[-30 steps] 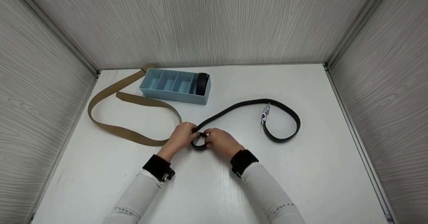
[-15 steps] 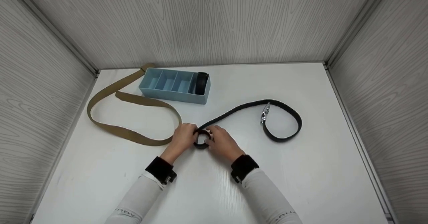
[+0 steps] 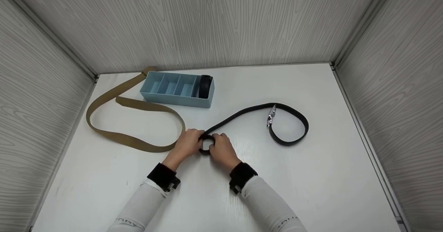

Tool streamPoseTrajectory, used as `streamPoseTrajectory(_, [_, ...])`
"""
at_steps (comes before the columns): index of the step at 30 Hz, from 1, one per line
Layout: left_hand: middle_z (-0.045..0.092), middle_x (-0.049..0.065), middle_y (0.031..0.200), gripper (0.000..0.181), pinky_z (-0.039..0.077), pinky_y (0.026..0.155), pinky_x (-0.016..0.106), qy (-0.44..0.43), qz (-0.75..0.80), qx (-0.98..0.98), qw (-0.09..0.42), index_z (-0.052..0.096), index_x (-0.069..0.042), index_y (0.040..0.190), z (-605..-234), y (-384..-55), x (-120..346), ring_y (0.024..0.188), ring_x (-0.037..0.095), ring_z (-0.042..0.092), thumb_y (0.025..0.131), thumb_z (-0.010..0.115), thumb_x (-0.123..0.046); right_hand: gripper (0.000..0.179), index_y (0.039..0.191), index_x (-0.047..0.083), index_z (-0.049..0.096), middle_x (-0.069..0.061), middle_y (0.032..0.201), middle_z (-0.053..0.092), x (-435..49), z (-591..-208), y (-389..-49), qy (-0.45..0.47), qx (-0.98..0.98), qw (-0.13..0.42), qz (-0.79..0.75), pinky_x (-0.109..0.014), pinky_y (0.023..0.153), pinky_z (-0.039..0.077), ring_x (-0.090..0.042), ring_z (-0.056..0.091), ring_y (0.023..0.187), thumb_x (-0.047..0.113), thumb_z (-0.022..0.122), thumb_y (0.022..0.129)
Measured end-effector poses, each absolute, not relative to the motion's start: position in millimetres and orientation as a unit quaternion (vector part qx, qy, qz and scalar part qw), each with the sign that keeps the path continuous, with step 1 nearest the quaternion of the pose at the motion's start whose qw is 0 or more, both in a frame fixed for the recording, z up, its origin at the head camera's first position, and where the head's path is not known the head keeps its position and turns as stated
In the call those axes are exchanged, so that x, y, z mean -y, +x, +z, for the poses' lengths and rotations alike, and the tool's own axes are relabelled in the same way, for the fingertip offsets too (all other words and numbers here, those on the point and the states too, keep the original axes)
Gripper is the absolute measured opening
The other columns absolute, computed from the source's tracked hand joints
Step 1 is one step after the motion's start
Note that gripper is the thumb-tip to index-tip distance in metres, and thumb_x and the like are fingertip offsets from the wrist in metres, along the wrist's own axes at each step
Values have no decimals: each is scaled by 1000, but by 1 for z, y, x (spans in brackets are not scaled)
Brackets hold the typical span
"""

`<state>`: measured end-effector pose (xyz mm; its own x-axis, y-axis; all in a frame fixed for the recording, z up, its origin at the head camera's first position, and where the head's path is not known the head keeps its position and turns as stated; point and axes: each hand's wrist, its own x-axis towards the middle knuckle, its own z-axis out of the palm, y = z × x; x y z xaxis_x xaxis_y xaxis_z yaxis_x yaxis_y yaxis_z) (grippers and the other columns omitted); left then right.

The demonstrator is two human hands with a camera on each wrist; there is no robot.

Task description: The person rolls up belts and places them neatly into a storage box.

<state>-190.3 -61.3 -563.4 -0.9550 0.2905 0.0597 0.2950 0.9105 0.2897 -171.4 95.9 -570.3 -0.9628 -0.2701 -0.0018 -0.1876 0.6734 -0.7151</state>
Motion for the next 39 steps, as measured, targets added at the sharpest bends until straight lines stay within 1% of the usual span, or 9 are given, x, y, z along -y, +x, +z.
streamPoseTrajectory(6, [69, 12, 76, 17, 51, 56, 42, -147, -135, 980, 12, 71, -6, 74, -563, -189, 59, 67, 31, 67, 88, 64, -12, 30, 113, -7, 66, -19, 96, 64, -95, -571, -174, -171, -913, 36, -370, -42, 78, 47, -28, 56, 85, -6, 59, 84])
streamPoseTrajectory(12, [69, 14, 74, 15, 51, 56, 42, -139, -131, 981, 28, 71, -4, 73, -566, -188, 58, 65, 31, 66, 86, 64, -8, 31, 116, -11, 63, -15, 92, 61, -98, -569, -172, -120, -914, 48, -384, -41, 79, 48, -27, 58, 85, 2, 63, 87])
streamPoseTrajectory(18, [69, 14, 76, 12, 51, 57, 41, -134, -147, 980, 18, 70, -4, 73, -566, -185, 59, 66, 31, 66, 84, 64, -6, 6, 84, 1, 66, -3, 71, 53, -100, -569, -171, -102, -917, 72, -378, -36, 67, 44, -21, 51, 71, 5, 63, 87])
streamPoseTrajectory(23, [67, 12, 79, 10, 52, 60, 41, -152, -133, 979, 13, 71, -3, 80, -563, -184, 61, 70, 30, 67, 85, 65, -8, 18, 70, 6, 61, -1, 66, 49, -99, -569, -173, -132, -916, 64, -374, -37, 66, 43, -20, 48, 67, -1, 60, 87])
streamPoseTrajectory(25, [66, 11, 79, 12, 52, 61, 41, -158, -135, 978, 5, 71, -3, 81, -562, -185, 60, 72, 30, 67, 88, 66, -11, 17, 72, 4, 62, -3, 68, 49, -99, -569, -174, -146, -917, 57, -366, -38, 66, 43, -21, 48, 68, -3, 60, 87])
streamPoseTrajectory(28, [68, 11, 79, 17, 52, 61, 40, -165, -140, 976, -6, 72, -4, 81, -565, -189, 58, 72, 29, 67, 90, 69, -19, 10, 84, 0, 69, -6, 72, 53, -100, -570, -175, -174, -918, 43, -354, -40, 66, 44, -23, 50, 70, -3, 60, 88])
streamPoseTrajectory(32, [69, 11, 77, 20, 51, 58, 40, -166, -145, 975, -9, 71, -6, 77, -569, -193, 54, 69, 29, 68, 91, 68, -19, 22, 112, -2, 69, -10, 84, 61, -104, -571, -174, -178, -915, 50, -358, -39, 69, 47, -22, 56, 76, 1, 61, 92])
streamPoseTrajectory(34, [69, 11, 75, 18, 51, 58, 41, -161, -147, 976, -2, 71, -5, 75, -569, -192, 53, 68, 29, 68, 90, 67, -15, 26, 116, -4, 67, -10, 87, 61, -107, -570, -174, -149, -915, 65, -368, -36, 70, 47, -20, 56, 76, 6, 64, 93])
streamPoseTrajectory(39, [69, 14, 75, 16, 52, 59, 43, -158, -156, 975, 14, 69, -3, 72, -570, -191, 50, 68, 32, 67, 86, 67, -9, 19, 100, -5, 68, -5, 75, 61, -111, -567, -172, -82, -907, 100, -400, -31, 59, 49, -17, 60, 62, 10, 68, 90])
